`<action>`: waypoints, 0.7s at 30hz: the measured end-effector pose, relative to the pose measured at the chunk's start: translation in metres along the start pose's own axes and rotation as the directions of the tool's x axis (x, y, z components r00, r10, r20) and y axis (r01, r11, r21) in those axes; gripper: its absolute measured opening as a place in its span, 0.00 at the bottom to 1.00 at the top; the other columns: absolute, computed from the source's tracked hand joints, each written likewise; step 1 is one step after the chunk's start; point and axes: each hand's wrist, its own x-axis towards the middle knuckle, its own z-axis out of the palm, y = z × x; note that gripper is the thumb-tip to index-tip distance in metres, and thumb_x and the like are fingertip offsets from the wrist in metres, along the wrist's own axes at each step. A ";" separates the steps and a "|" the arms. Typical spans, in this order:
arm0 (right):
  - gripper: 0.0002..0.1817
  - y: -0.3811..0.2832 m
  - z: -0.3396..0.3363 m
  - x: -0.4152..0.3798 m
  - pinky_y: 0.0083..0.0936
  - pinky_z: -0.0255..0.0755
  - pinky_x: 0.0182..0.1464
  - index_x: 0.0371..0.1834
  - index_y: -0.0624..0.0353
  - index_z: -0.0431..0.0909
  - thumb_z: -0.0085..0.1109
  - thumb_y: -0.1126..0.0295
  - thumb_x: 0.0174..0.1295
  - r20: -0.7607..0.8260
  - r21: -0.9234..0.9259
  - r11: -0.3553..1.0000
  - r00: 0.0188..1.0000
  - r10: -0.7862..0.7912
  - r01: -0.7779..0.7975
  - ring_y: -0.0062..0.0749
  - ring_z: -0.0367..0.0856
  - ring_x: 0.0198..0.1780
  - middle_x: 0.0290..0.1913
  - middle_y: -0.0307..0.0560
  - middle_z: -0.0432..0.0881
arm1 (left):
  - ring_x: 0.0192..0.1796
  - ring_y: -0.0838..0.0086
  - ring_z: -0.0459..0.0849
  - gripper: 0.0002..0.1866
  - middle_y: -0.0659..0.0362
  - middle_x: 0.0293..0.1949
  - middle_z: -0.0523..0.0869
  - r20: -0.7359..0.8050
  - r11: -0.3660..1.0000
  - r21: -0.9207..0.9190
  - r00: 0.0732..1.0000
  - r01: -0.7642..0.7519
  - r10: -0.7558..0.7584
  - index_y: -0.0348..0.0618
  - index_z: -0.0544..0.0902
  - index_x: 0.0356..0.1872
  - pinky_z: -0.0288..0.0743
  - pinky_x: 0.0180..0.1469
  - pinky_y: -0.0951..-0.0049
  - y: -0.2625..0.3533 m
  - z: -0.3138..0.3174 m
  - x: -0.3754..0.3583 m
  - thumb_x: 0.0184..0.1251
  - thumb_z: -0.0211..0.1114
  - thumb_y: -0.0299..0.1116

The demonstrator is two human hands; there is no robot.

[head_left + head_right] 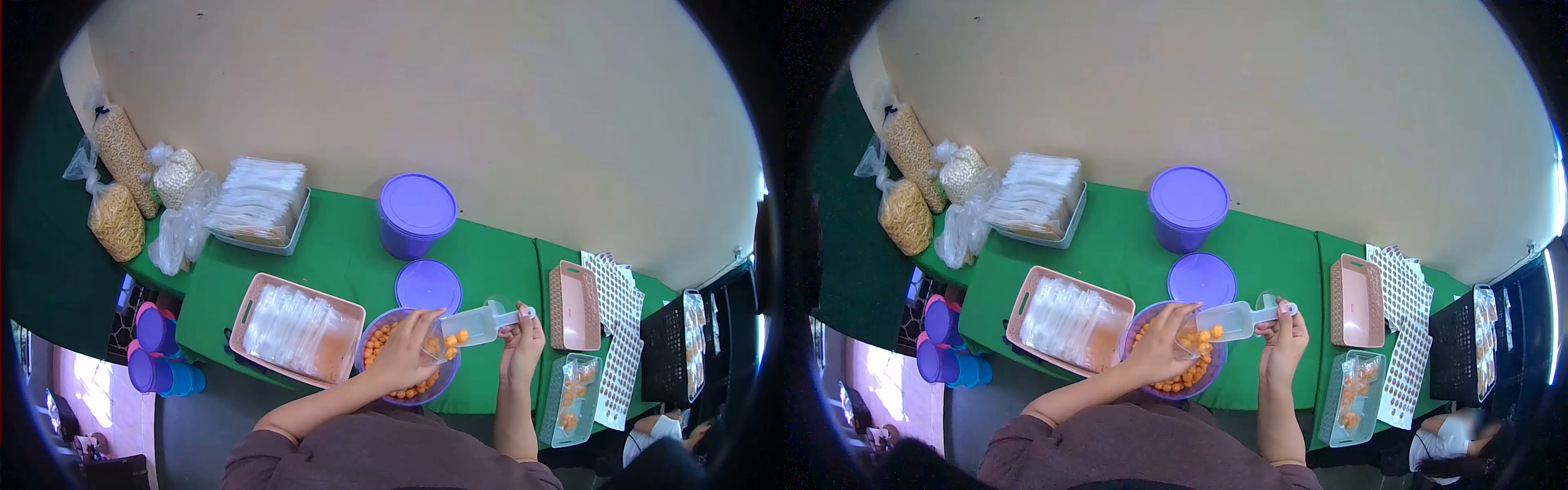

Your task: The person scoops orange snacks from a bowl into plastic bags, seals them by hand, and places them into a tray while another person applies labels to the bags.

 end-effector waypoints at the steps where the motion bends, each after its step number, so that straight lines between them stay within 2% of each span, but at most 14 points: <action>1: 0.14 0.005 -0.004 0.003 0.13 0.75 0.27 0.50 0.69 0.74 0.54 0.68 0.71 0.002 0.001 1.000 1.000 0.002 -0.002 0.19 0.79 0.26 0.33 0.43 0.79 | 0.61 0.50 0.72 0.41 0.47 0.57 0.69 -0.002 1.000 0.002 1.000 0.002 -0.002 0.43 0.65 0.67 0.69 0.62 0.54 0.000 -0.001 -0.001 0.51 0.74 0.36; 3: 0.14 0.010 -0.008 0.006 0.12 0.75 0.29 0.50 0.68 0.74 0.54 0.67 0.71 -0.031 0.150 0.982 0.992 0.124 -0.118 0.19 0.79 0.28 0.33 0.42 0.79 | 0.61 0.53 0.73 0.43 0.49 0.59 0.66 -0.075 0.997 -0.041 0.995 0.065 -0.068 0.43 0.58 0.72 0.68 0.64 0.53 0.001 -0.006 -0.003 0.54 0.70 0.32; 4: 0.14 0.011 -0.006 0.005 0.12 0.75 0.29 0.50 0.68 0.74 0.54 0.67 0.71 -0.031 0.149 0.982 0.992 0.125 -0.119 0.19 0.79 0.28 0.33 0.42 0.79 | 0.61 0.53 0.73 0.43 0.49 0.59 0.66 -0.075 0.997 -0.041 0.995 0.067 -0.070 0.43 0.58 0.72 0.68 0.64 0.53 -0.004 -0.008 -0.005 0.54 0.70 0.32; 6: 0.13 0.009 -0.001 0.001 0.12 0.75 0.30 0.49 0.67 0.74 0.55 0.67 0.70 -0.099 0.131 0.990 0.993 0.070 -0.057 0.19 0.79 0.28 0.32 0.41 0.79 | 0.63 0.55 0.72 0.46 0.51 0.60 0.63 -0.210 0.964 -0.243 0.964 0.109 -0.162 0.45 0.50 0.76 0.68 0.66 0.53 -0.012 -0.013 -0.006 0.57 0.67 0.30; 7: 0.13 0.011 -0.005 0.002 0.12 0.75 0.30 0.49 0.67 0.74 0.55 0.67 0.70 -0.101 0.131 0.990 0.992 0.071 -0.057 0.19 0.79 0.28 0.32 0.41 0.79 | 0.63 0.55 0.72 0.46 0.51 0.60 0.63 -0.208 0.964 -0.244 0.964 0.110 -0.163 0.45 0.50 0.76 0.68 0.66 0.53 -0.010 -0.016 -0.006 0.57 0.67 0.30; 8: 0.13 0.017 -0.011 0.003 0.14 0.77 0.30 0.49 0.67 0.74 0.55 0.66 0.70 -0.048 0.094 0.994 0.997 0.066 -0.061 0.20 0.80 0.28 0.33 0.42 0.80 | 0.64 0.55 0.72 0.46 0.51 0.60 0.64 -0.252 0.837 -0.543 0.938 0.066 -0.237 0.45 0.48 0.76 0.69 0.66 0.54 -0.008 -0.020 -0.005 0.58 0.65 0.30; 9: 0.13 0.023 -0.015 0.003 0.16 0.78 0.30 0.48 0.66 0.74 0.55 0.66 0.70 0.007 0.056 0.996 0.998 0.063 -0.063 0.20 0.81 0.27 0.33 0.43 0.80 | 0.65 0.56 0.72 0.47 0.51 0.60 0.65 -0.267 0.626 -0.780 0.908 -0.008 -0.322 0.45 0.46 0.77 0.69 0.66 0.55 -0.006 -0.025 -0.002 0.60 0.64 0.30; 13: 0.13 0.035 -0.022 0.001 0.16 0.78 0.30 0.48 0.66 0.74 0.55 0.66 0.70 -0.002 0.067 0.985 0.987 0.160 -0.159 0.21 0.81 0.27 0.33 0.43 0.80 | 0.67 0.53 0.71 0.44 0.49 0.60 0.70 -0.197 0.573 -0.819 0.935 0.008 -0.295 0.43 0.48 0.76 0.70 0.65 0.54 -0.024 -0.050 0.001 0.60 0.62 0.34; 15: 0.13 0.036 -0.024 0.001 0.15 0.77 0.30 0.48 0.66 0.74 0.55 0.66 0.70 -0.013 0.089 0.981 0.985 0.175 -0.173 0.21 0.81 0.27 0.33 0.42 0.81 | 0.66 0.57 0.74 0.40 0.48 0.59 0.73 0.063 0.222 -0.965 0.949 0.137 -0.309 0.39 0.54 0.74 0.69 0.66 0.59 -0.024 -0.062 -0.001 0.64 0.60 0.39; 19: 0.13 0.027 -0.021 0.002 0.15 0.76 0.29 0.48 0.66 0.74 0.55 0.66 0.70 -0.015 0.117 0.980 0.987 0.162 -0.159 0.21 0.80 0.26 0.33 0.42 0.80 | 0.65 0.59 0.75 0.40 0.46 0.61 0.73 0.168 0.289 -0.930 0.962 0.227 -0.214 0.40 0.57 0.73 0.69 0.66 0.60 -0.039 -0.068 -0.004 0.62 0.61 0.42; 21: 0.13 0.014 -0.015 0.004 0.14 0.76 0.29 0.48 0.67 0.74 0.55 0.66 0.70 -0.065 0.105 0.991 0.994 0.089 -0.082 0.20 0.79 0.26 0.34 0.43 0.80 | 0.66 0.61 0.73 0.38 0.47 0.66 0.70 0.402 0.474 -0.798 0.915 0.373 -0.042 0.41 0.59 0.72 0.66 0.68 0.60 -0.049 -0.068 -0.006 0.63 0.63 0.42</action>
